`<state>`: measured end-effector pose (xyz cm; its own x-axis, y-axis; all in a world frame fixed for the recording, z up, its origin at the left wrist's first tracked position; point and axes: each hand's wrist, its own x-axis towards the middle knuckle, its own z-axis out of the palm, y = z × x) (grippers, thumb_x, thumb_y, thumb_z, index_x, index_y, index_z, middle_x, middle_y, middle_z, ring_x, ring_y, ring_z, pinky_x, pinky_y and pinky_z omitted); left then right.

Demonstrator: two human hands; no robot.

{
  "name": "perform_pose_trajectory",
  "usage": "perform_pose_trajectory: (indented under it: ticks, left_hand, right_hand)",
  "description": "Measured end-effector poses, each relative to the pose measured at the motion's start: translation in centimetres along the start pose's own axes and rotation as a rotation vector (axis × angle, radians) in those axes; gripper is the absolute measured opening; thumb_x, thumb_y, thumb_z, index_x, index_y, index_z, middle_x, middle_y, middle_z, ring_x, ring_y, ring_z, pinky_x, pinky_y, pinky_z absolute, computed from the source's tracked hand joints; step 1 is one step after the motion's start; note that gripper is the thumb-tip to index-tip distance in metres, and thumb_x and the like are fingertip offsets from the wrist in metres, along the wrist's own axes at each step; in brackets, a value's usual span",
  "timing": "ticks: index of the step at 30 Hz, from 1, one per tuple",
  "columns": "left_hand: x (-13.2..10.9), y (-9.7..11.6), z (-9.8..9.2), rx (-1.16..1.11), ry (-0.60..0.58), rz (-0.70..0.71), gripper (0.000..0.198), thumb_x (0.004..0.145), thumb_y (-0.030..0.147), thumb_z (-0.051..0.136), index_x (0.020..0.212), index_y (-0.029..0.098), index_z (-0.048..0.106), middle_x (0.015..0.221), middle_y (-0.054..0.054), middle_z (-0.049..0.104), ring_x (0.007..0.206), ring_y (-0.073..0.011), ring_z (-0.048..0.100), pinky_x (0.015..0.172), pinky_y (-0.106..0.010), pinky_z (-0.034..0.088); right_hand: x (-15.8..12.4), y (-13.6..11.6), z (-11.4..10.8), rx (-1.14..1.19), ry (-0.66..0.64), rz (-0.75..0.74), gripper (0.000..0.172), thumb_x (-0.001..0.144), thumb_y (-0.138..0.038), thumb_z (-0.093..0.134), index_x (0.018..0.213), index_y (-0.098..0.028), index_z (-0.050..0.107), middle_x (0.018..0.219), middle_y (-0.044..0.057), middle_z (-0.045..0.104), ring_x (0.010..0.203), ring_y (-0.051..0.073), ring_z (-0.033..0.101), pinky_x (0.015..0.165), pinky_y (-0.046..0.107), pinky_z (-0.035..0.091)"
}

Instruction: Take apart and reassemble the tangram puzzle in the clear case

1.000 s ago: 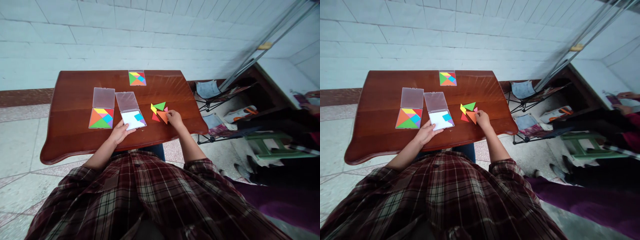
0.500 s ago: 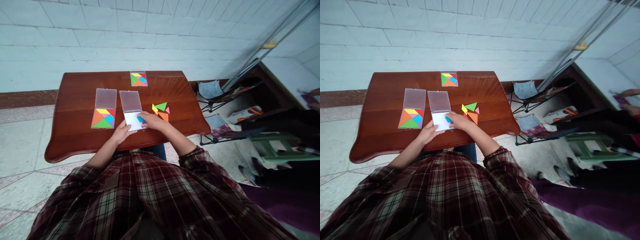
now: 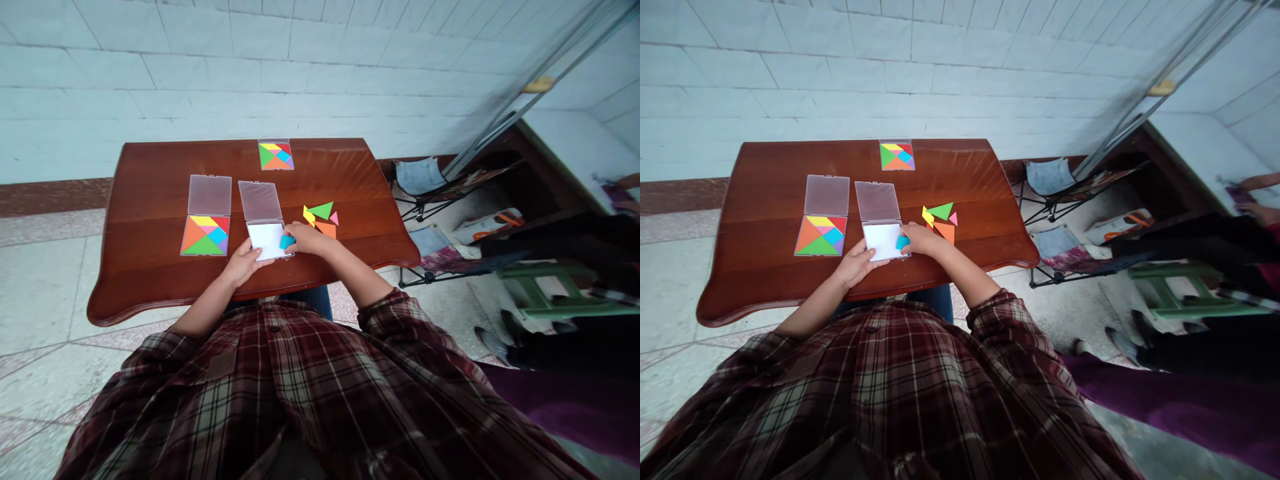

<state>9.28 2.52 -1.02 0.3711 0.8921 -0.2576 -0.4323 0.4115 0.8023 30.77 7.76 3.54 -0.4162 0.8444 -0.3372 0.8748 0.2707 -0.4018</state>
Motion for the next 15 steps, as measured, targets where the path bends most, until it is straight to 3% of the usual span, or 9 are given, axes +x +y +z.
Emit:
perform_pose_trajectory:
  ticks: [7, 15]
  left_hand:
    - [0.1, 0.0, 0.0, -0.001, 0.016, 0.002, 0.051, 0.071, 0.027, 0.076, 0.120, 0.024, 0.059, 0.131, -0.006, 0.059, 0.122, -0.0294, 0.054, 0.103, -0.058, 0.045]
    - [0.2, 0.0, -0.1, 0.010, 0.023, 0.002, 0.052, 0.071, 0.027, 0.075, 0.121, 0.024, 0.059, 0.130, -0.007, 0.059, 0.125, -0.0298, 0.052, 0.104, -0.059, 0.044]
  right_hand:
    - [-0.2, -0.7, -0.2, -0.006, -0.013, -0.060, 0.043, 0.072, -0.018, 0.075, 0.113, -0.015, 0.059, 0.117, 0.011, 0.060, 0.105, 0.023, 0.060, 0.084, 0.028, 0.045]
    - [-0.1, -1.1, -0.6, -0.065, -0.030, 0.020, 0.050, 0.073, -0.015, 0.074, 0.120, -0.015, 0.055, 0.122, 0.013, 0.060, 0.111, 0.026, 0.058, 0.087, 0.031, 0.046]
